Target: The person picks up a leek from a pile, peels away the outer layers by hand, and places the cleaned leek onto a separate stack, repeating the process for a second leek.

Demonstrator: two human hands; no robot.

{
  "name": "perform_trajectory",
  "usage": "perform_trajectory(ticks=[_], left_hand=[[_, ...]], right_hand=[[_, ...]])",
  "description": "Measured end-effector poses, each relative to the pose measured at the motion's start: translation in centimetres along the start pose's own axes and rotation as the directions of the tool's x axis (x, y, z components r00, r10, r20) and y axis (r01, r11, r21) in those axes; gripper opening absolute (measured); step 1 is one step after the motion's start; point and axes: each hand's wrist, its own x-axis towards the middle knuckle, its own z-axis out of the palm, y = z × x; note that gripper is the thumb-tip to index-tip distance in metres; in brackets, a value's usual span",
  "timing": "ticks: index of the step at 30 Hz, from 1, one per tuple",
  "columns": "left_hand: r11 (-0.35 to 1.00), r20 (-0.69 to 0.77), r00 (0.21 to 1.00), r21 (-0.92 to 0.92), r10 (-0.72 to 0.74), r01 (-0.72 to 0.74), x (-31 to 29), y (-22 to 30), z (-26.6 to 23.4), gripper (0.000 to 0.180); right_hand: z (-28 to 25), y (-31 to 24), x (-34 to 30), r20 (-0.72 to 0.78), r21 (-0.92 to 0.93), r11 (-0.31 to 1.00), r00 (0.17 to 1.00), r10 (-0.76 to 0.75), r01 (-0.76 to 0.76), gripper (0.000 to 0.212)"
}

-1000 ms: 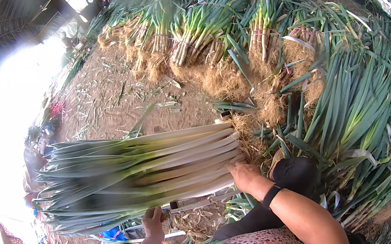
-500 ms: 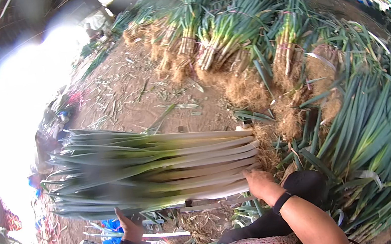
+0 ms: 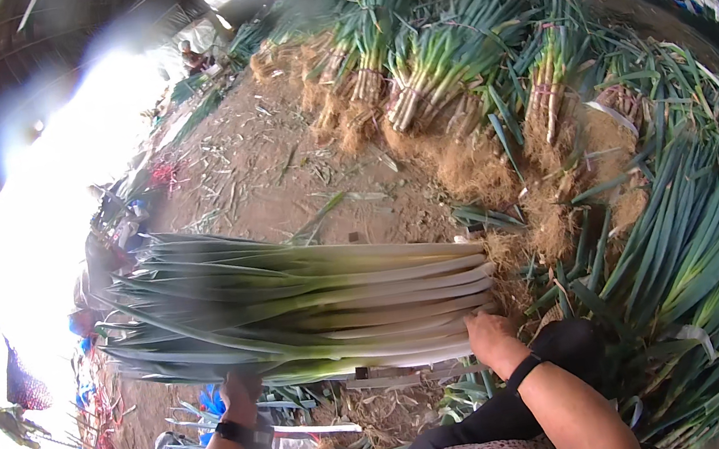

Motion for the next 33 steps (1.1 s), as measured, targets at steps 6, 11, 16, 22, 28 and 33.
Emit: perform_trajectory(ticks=[6, 11, 16, 22, 28, 33], left_hand=[[0.986, -0.058, 0.994, 0.142, 0.091, -0.083, 0.2, 0.3, -1.6, 0.032], [0.973, 0.108, 0.99, 0.223, -0.093, 0.067, 2.1, 2.2, -2.1, 0.035], [0.992, -0.167, 0.983, 0.112, 0.074, -0.056, -1.6, 0.0, 1.1, 0.048], [0.998, -0.084, 0.996, 0.063, 0.03, -0.025, -3.6, -1.7, 1.5, 0.058], [0.977, 0.029, 0.998, 0.203, 0.052, -0.057, -5.7, -1.3, 1.7, 0.033], [0.992, -0.075, 0.99, 0.039, 0.121, -0.118, -7.6, -2.0, 2.4, 0.05]], right_hand=[[0.0, -0.8, 0.6, -0.08, 0.062, 0.998, 0.997, -0.021, 0.026, 0.023], [0.2, -1.0, 0.8, -0.039, 0.086, 0.995, 0.998, -0.04, 0.043, 0.022], [0.8, 1.1, 0.3, -0.113, 0.137, 0.982, 0.987, -0.118, 0.133, 0.039], [-2.9, 5.1, -2.1, -0.038, 0.218, 0.966, 0.991, -0.13, 0.136, 0.053], [-6.2, 9.7, -5.8, -0.344, 0.557, 0.798, 0.939, -0.032, 0.231, 0.039], [-4.7, 13.1, -10.2, -0.42, 0.69, 0.695, 0.894, 0.154, 0.204, 0.032]])
